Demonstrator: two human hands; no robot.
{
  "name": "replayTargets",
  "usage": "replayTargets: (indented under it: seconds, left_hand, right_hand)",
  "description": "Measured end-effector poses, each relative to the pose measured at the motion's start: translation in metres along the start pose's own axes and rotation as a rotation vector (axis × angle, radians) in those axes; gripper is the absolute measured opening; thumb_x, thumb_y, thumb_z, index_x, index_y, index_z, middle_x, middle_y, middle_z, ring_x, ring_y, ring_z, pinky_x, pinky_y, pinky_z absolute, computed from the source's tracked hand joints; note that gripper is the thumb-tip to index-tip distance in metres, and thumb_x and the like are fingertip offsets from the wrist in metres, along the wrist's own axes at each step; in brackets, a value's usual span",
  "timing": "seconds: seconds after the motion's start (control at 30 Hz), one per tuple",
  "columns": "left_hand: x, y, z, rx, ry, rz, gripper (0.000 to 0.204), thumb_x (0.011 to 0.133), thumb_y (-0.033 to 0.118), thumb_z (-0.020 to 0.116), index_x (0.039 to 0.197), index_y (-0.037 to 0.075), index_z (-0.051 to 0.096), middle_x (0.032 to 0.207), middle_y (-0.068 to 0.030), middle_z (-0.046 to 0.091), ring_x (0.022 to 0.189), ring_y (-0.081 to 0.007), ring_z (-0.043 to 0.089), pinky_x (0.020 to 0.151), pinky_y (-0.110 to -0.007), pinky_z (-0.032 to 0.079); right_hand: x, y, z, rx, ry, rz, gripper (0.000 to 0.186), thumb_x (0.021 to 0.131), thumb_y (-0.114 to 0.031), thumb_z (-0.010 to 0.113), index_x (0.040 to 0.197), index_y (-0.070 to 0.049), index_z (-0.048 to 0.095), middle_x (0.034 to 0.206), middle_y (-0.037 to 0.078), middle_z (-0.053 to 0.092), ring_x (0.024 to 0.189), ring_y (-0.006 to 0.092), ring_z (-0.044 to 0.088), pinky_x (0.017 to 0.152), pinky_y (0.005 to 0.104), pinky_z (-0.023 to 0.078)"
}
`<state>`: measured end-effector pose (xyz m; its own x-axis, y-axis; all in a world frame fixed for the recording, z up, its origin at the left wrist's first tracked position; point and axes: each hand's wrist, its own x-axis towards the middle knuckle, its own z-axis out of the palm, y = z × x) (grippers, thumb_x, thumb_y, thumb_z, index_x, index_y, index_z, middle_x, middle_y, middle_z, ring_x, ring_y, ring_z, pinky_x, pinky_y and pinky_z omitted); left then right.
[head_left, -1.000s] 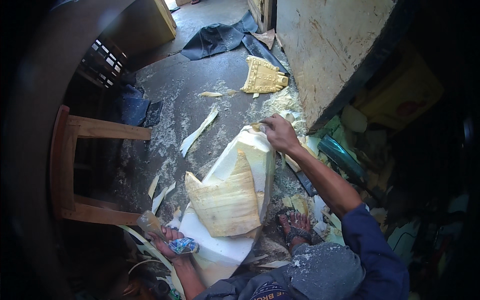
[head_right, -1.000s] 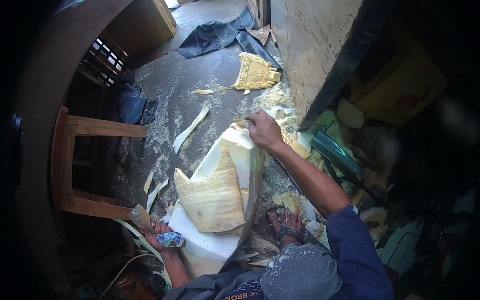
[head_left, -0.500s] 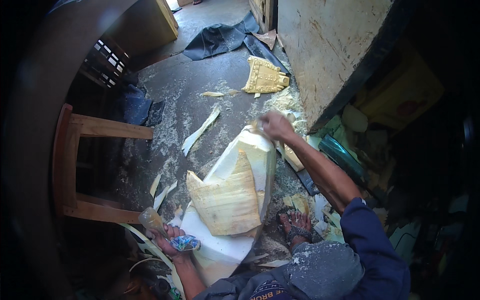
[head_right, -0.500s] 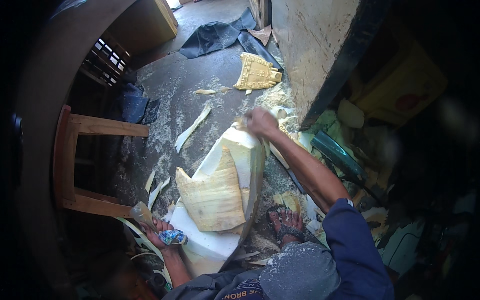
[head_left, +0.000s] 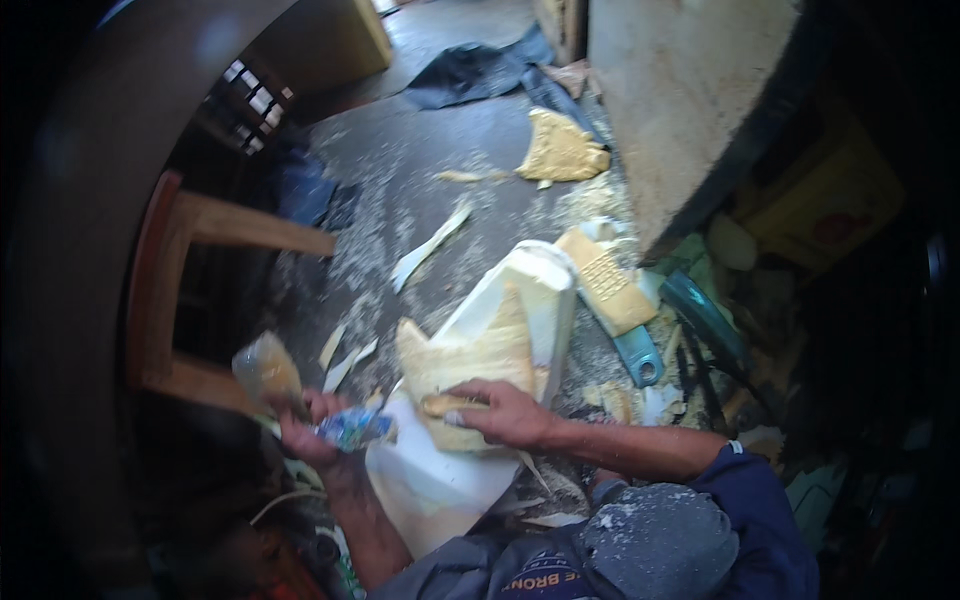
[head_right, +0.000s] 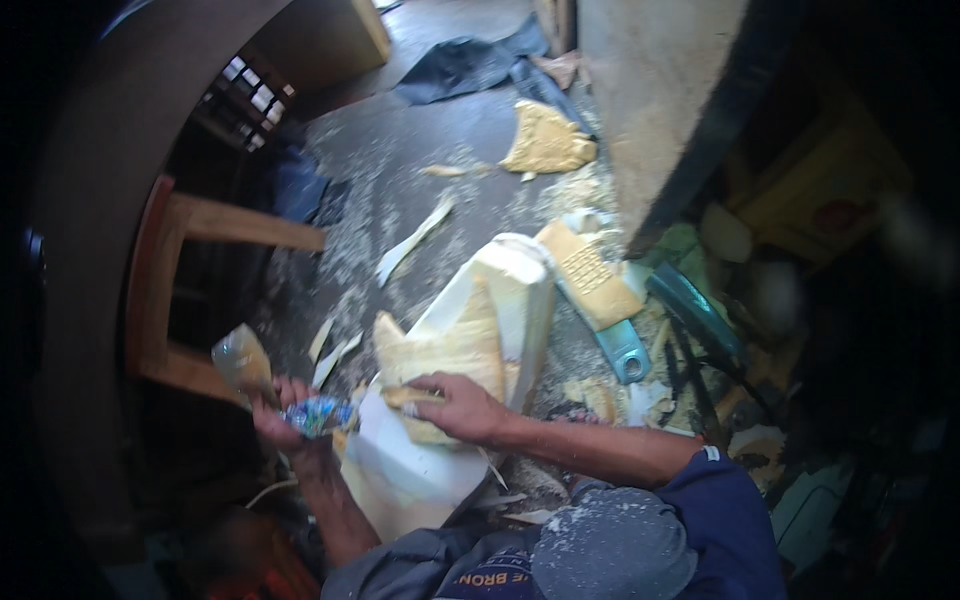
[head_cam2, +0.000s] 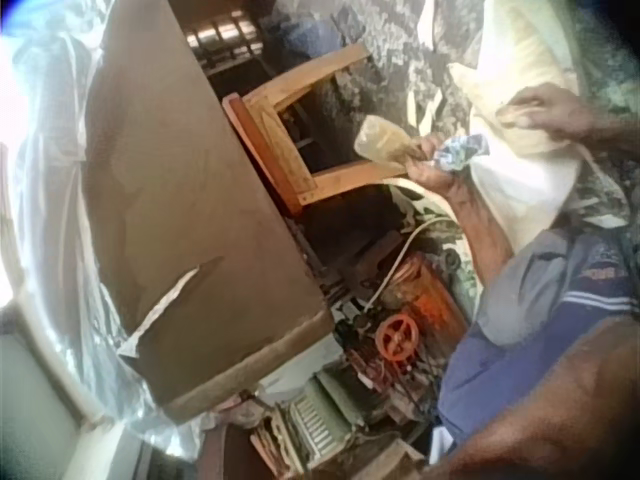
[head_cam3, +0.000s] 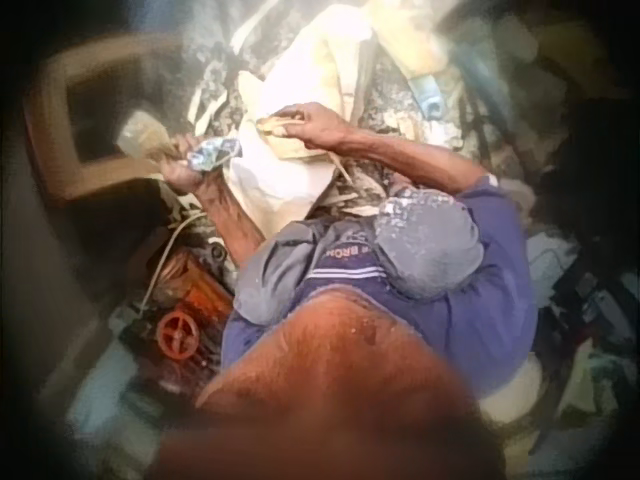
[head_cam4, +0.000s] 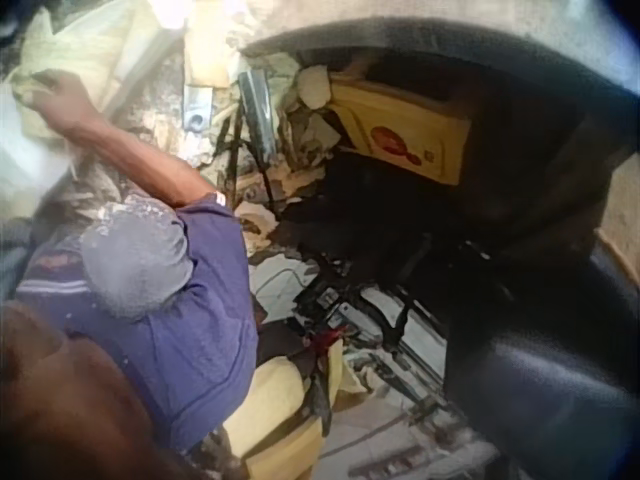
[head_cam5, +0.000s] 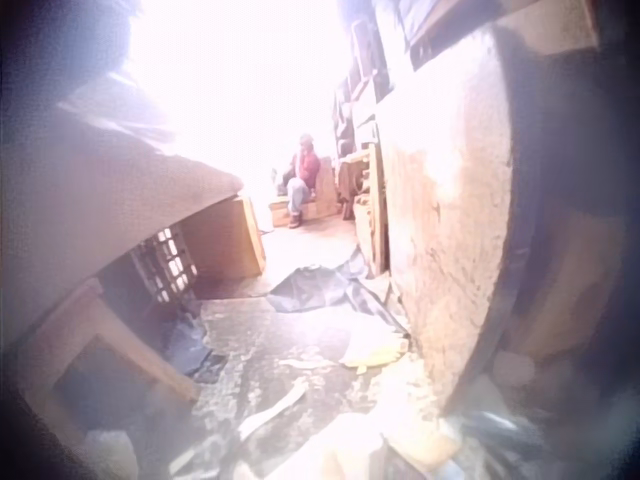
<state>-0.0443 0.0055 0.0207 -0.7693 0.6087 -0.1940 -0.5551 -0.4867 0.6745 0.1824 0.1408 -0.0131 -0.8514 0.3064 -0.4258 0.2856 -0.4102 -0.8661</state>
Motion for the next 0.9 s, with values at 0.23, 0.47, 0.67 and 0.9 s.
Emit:
replayTargets:
  seconds: [0.23, 0.47, 0.67, 0.9]
  left_hand:
    - [-0.004, 0.018, 0.027, 0.033, -0.007, 0.153, 0.052, 0.106, 0.055, 0.047, 0.074, 0.015, 0.043, 0.055, 0.0059, 0.024, 0.044, -0.0084, 0.024, 0.045, -0.028, 0.022]
    - [-0.014, 0.017, 0.034, 0.109, 0.003, 0.213, 0.041, 0.107, 0.049, 0.052, 0.086, 0.014, 0.048, 0.053, 0.0053, 0.026, 0.043, -0.0073, 0.025, 0.044, -0.027, 0.022]
    - [-0.019, -0.01, -0.004, 0.827, 0.361, 0.458, 0.043, 0.108, 0.046, 0.053, 0.079, 0.015, 0.045, 0.061, 0.0067, 0.035, 0.048, -0.0054, 0.033, 0.044, -0.023, 0.03]
    - [-0.024, -0.006, -0.141, 0.054, 0.351, -0.14, 0.051, 0.102, 0.06, 0.053, 0.083, 0.013, 0.051, 0.058, 0.0045, 0.036, 0.049, -0.0109, 0.033, 0.046, -0.029, 0.032]
  right_hand:
    - [0.008, -0.032, 0.045, 0.324, -0.014, 0.169, 0.064, 0.096, -0.026, 0.07, 0.146, 0.007, 0.05, 0.083, 0.0, 0.055, 0.062, 0.0084, 0.051, 0.054, 0.0232, 0.042]
    - [0.007, -0.03, 0.067, 0.44, -0.036, 0.157, 0.054, 0.099, -0.022, 0.065, 0.144, 0.006, 0.053, 0.081, 0.001, 0.057, 0.061, 0.0082, 0.05, 0.054, 0.0246, 0.043]
    - [-0.018, -0.047, 0.034, 0.659, -0.435, -0.11, 0.048, 0.102, -0.021, 0.064, 0.144, 0.002, 0.055, 0.092, 0.001, 0.061, 0.066, 0.0066, 0.053, 0.059, 0.0239, 0.047]
    - [0.006, -0.012, -0.162, 0.199, 0.762, -0.324, 0.043, 0.101, -0.027, 0.068, 0.137, -0.003, 0.063, 0.082, -0.002, 0.062, 0.061, 0.004, 0.051, 0.054, 0.0203, 0.044]
